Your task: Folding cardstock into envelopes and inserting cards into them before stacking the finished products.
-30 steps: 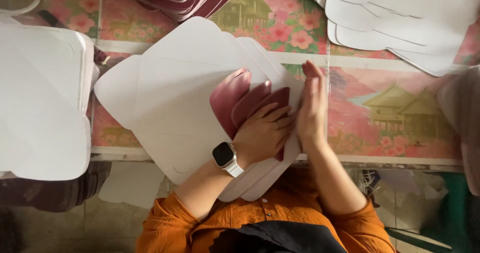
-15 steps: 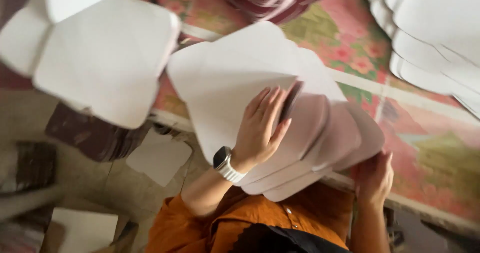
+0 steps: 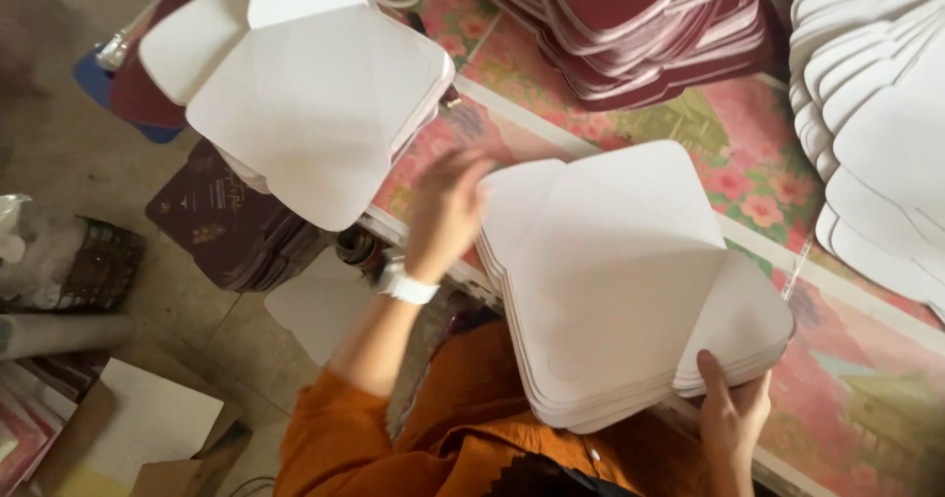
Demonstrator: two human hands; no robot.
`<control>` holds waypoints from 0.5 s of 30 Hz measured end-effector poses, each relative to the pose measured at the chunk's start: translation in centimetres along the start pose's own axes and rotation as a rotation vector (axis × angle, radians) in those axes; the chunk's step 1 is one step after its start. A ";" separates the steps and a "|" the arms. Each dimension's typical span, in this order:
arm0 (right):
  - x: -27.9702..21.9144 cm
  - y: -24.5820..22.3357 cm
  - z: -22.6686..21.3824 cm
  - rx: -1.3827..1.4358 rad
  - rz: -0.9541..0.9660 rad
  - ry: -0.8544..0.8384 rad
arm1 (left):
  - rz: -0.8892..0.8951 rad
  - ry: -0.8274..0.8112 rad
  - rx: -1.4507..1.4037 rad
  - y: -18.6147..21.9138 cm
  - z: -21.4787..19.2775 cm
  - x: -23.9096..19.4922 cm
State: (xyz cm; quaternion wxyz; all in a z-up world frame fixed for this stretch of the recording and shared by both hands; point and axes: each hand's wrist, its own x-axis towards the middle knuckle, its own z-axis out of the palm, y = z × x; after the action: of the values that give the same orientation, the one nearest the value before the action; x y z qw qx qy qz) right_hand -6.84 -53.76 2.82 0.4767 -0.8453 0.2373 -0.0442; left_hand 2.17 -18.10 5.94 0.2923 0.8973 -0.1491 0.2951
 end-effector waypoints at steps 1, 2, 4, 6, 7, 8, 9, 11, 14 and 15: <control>0.1 0.5 0.2 0.025 -0.022 0.024 | -0.115 0.109 0.074 -1.0 -2.8 -0.2; 0.0 0.1 0.4 0.027 -0.028 0.017 | -0.118 0.115 0.082 -2.8 -3.6 -2.1; -0.4 -0.4 0.8 0.109 -0.093 0.045 | -0.337 0.288 0.420 -6.5 -5.2 -6.1; -0.7 -1.1 1.1 0.104 -0.107 0.046 | -0.546 0.490 0.312 -7.9 -6.4 -8.7; -0.8 -1.5 1.1 0.101 -0.121 0.055 | -0.747 0.690 0.190 -8.6 -6.9 -9.9; -0.8 -1.4 1.2 0.099 -0.127 0.060 | -0.747 0.695 0.183 -8.5 -7.3 -9.8; -0.7 -1.3 1.2 0.103 -0.141 0.057 | -0.989 0.834 -0.346 -8.4 -7.7 -9.7; -0.5 -0.9 1.2 0.101 -0.159 0.052 | -1.199 0.941 -0.905 -8.1 -8.3 -9.1; -0.1 0.5 1.4 0.084 -0.187 0.070 | -1.249 1.012 -1.068 -7.1 -9.1 -7.1; 0.4 1.3 1.6 0.014 -0.236 0.095 | -1.236 0.866 -1.031 -6.6 -9.5 -5.9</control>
State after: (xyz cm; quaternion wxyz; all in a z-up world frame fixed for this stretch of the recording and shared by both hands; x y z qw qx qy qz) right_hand -6.53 -53.23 0.79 0.4622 -0.8610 0.1580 -0.1415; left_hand -3.75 -6.59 5.62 0.7935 0.3865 0.3671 0.2936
